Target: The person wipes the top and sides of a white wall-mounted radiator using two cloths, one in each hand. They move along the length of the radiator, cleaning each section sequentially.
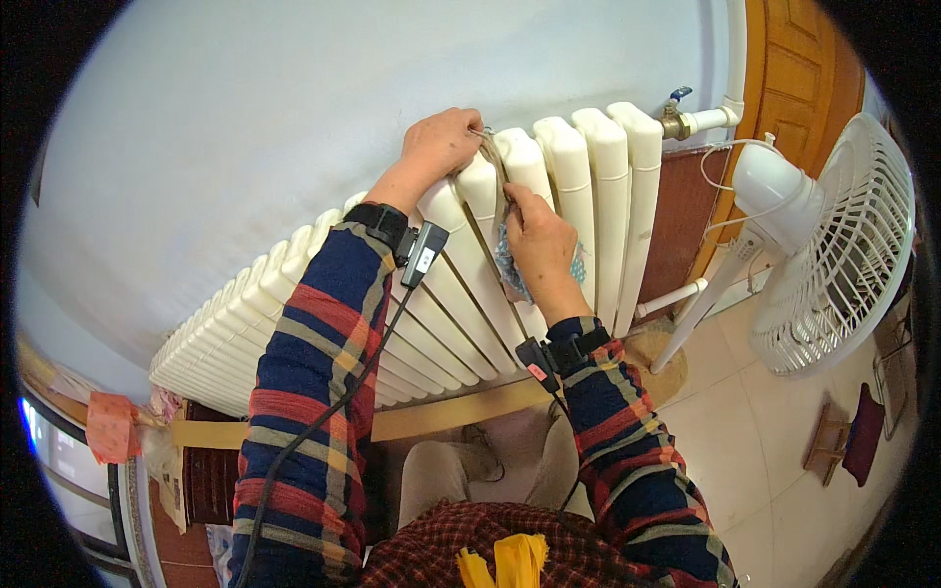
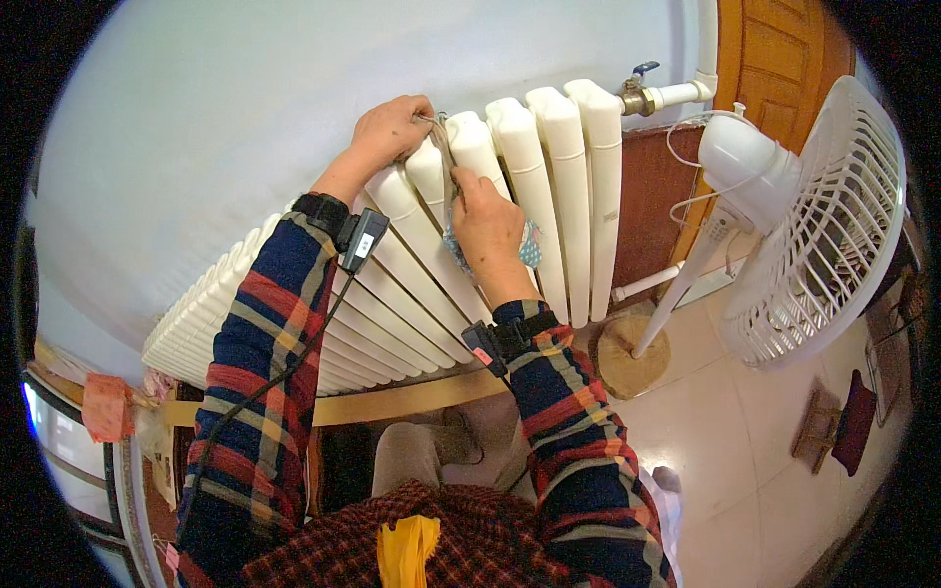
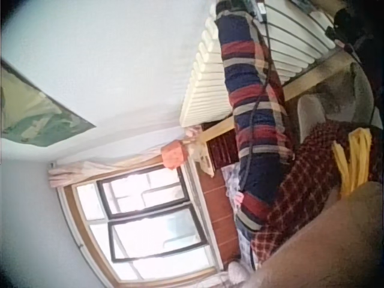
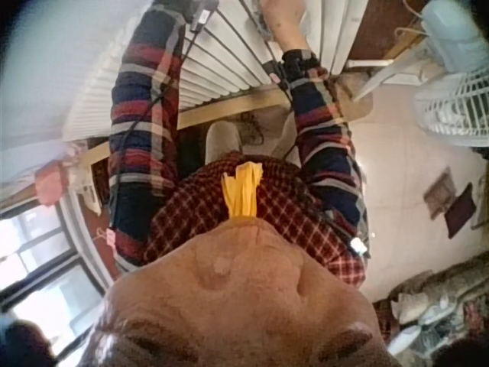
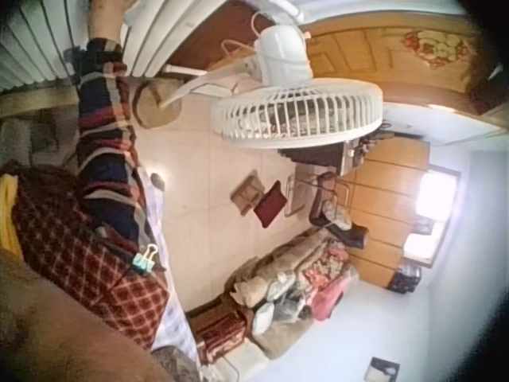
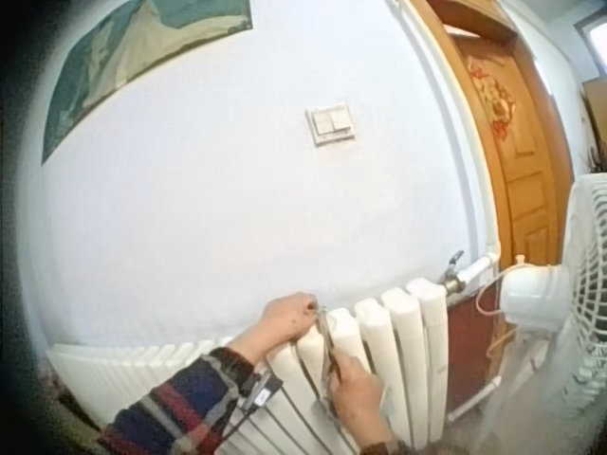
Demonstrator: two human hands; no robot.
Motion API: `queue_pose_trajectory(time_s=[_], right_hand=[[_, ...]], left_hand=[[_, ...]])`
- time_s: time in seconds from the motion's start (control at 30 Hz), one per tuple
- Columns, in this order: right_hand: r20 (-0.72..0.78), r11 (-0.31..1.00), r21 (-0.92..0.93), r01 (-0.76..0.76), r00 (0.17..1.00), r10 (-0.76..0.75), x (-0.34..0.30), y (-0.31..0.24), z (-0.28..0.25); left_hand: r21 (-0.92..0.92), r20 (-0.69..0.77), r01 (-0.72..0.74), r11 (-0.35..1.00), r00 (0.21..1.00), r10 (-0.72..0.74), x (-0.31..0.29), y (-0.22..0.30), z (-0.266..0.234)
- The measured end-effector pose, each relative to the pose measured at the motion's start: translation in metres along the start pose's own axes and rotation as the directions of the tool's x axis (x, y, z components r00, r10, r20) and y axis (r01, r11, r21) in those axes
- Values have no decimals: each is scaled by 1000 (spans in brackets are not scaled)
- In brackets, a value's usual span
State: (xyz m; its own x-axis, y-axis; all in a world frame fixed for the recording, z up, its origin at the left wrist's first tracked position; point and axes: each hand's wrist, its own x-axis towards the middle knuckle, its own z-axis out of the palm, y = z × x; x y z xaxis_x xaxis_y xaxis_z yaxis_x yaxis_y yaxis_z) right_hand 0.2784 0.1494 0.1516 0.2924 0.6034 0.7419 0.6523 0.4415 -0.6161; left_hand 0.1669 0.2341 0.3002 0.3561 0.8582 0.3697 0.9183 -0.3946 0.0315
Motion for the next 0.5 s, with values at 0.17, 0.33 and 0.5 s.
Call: queue_pose_trajectory(time_s=[0.17, 0.33, 0.5], right_hand=[[49, 997, 45, -67, 997, 65, -20, 11, -1], [134, 990, 36, -138, 982, 132, -44, 13, -12], [164, 969, 115, -220, 966, 200, -48, 0, -32]], left_hand=[[-87, 83, 0, 996, 997, 7, -10, 5, -13], [-82, 99, -89, 993, 990, 97, -24, 22, -16], [-73, 137, -74, 995, 987, 84, -22, 17, -10]])
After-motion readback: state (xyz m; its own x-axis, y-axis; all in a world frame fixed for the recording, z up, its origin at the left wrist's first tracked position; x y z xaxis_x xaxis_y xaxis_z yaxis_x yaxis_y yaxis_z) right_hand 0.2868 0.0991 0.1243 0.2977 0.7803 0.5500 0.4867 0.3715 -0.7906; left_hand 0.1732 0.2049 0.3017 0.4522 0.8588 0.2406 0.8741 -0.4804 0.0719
